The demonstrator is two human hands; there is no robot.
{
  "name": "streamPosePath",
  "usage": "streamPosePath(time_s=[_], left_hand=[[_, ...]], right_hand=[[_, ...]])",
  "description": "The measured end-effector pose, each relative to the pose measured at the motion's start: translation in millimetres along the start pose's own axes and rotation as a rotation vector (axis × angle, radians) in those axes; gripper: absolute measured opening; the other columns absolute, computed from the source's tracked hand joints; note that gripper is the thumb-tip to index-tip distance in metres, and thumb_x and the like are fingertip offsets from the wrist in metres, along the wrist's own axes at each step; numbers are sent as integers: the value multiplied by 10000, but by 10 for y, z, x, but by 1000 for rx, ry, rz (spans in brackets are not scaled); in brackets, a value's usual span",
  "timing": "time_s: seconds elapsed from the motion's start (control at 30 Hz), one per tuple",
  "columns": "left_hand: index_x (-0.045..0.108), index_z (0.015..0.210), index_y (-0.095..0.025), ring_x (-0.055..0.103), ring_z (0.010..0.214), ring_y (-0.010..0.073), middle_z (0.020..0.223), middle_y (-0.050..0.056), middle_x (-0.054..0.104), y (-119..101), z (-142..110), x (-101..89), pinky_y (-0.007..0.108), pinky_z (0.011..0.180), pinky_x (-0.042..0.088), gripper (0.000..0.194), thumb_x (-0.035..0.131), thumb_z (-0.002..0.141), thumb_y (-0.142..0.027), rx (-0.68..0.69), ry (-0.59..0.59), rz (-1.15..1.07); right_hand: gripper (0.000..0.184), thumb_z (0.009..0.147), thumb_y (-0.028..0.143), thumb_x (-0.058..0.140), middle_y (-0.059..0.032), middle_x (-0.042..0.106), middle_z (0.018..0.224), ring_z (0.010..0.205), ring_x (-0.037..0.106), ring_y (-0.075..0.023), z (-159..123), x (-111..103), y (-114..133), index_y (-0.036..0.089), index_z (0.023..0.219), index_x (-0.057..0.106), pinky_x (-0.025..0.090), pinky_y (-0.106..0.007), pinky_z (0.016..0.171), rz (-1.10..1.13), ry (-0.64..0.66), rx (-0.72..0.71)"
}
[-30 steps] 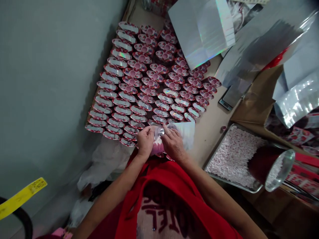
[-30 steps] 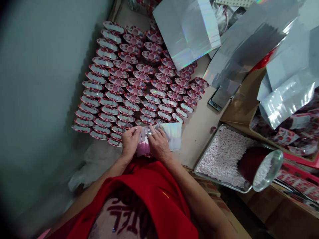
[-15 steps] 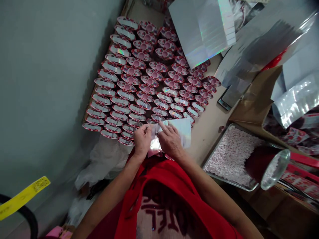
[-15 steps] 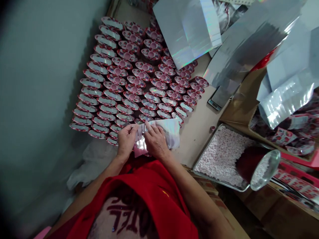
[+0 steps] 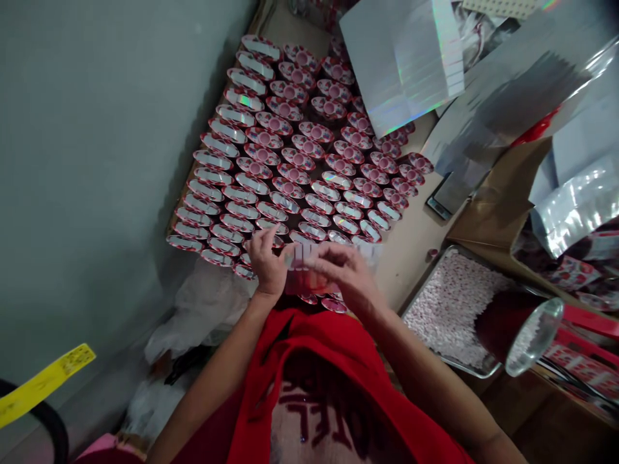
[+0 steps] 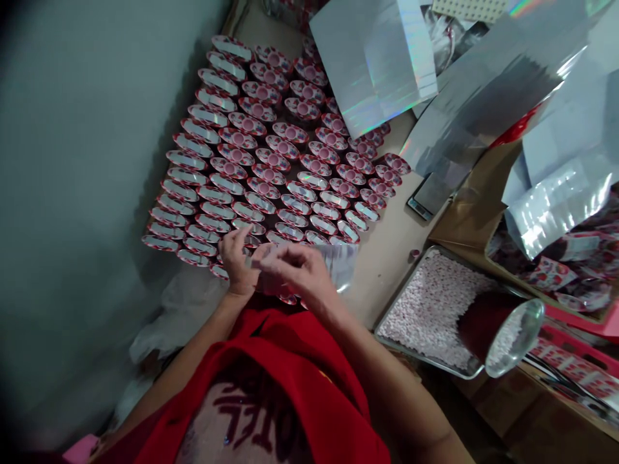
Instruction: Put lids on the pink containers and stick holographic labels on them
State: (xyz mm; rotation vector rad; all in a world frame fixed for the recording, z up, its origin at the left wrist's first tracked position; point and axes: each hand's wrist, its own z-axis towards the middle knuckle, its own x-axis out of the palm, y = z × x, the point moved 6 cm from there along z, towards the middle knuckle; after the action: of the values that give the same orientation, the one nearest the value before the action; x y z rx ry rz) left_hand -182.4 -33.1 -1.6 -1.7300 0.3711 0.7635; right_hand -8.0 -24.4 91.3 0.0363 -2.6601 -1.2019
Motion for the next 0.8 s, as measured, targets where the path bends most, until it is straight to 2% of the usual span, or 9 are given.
streamPosePath(time_s=[0.07, 0.13, 0.2, 0.3, 0.37, 0.43, 0.5, 0.6, 0.8], left_hand=[[789, 1100, -209, 676, 1141, 284, 1166, 120, 757, 10, 59, -61, 415, 1053, 493, 384, 641, 954, -532, -83, -11, -109], [786, 985, -203, 714, 958, 241, 978, 92, 773, 54, 124, -8, 360, 897, 552, 478, 538, 997, -612, -253, 90, -332], [761, 882, -189, 712, 774, 211, 800, 77, 746, 110, 172, 90, 317, 733, 561, 613, 504, 959, -740, -474, 173, -569], [736, 870, -168, 705, 663, 183, 745, 73, 729, 158, 225, 197, 281, 614, 554, 686, 577, 844, -834, -719, 174, -817], [733, 889, -155, 701, 639, 160, 753, 58, 732, 163, 251, 222, 261, 601, 561, 614, 734, 762, -756, -766, 161, -862], [734, 878, -145, 689, 619, 138, 733, 38, 726, 169, 265, 217, 242, 606, 565, 522, 871, 675, -606, -759, 155, -830], [739, 873, -140, 685, 615, 133, 722, 34, 728, 181, 284, 204, 239, 616, 566, 460, 909, 645, -501, -731, 157, -780], [749, 892, -158, 702, 640, 158, 732, 38, 738, 179, 412, 181, 265, 632, 568, 354, 840, 749, -468, -628, 160, -682], [770, 840, -224, 669, 900, 209, 914, 55, 729, -45, 1062, 110, 346, 890, 544, 138, 754, 894, -350, -117, -16, -167]], right_hand=[[380, 739, 556, 867, 22, 610, 652, 564, 471, -108, 263, -56, -64, 206, 748, 718, 439, -257, 515, 110, -90, 31], [401, 665, 553, 898, 30, 574, 648, 560, 432, -103, 485, -101, -207, 205, 730, 709, 452, -255, 480, 152, -161, 62], [410, 644, 558, 898, 29, 561, 652, 568, 423, -107, 617, -126, -353, 206, 732, 706, 479, -262, 471, 159, -197, 91], [417, 664, 578, 880, 23, 585, 682, 596, 456, -116, 667, -166, -487, 210, 755, 707, 523, -281, 531, 176, -240, 111], [416, 666, 579, 880, 30, 585, 670, 587, 457, -111, 667, -188, -531, 211, 758, 709, 499, -275, 551, 172, -262, 119], [403, 663, 564, 883, 38, 579, 631, 556, 432, -98, 688, -191, -553, 204, 745, 721, 428, -258, 538, 138, -273, 112], [386, 649, 539, 890, 35, 586, 603, 534, 409, -92, 741, -181, -567, 192, 720, 737, 364, -258, 525, 109, -293, 96], [365, 629, 511, 888, 18, 612, 597, 528, 417, -99, 882, -180, -584, 180, 671, 741, 338, -264, 522, 78, -367, 84], [377, 772, 547, 734, -15, 702, 650, 595, 580, -175, 1343, -291, -404, 178, 790, 809, 433, -294, 599, -257, -533, -42]])
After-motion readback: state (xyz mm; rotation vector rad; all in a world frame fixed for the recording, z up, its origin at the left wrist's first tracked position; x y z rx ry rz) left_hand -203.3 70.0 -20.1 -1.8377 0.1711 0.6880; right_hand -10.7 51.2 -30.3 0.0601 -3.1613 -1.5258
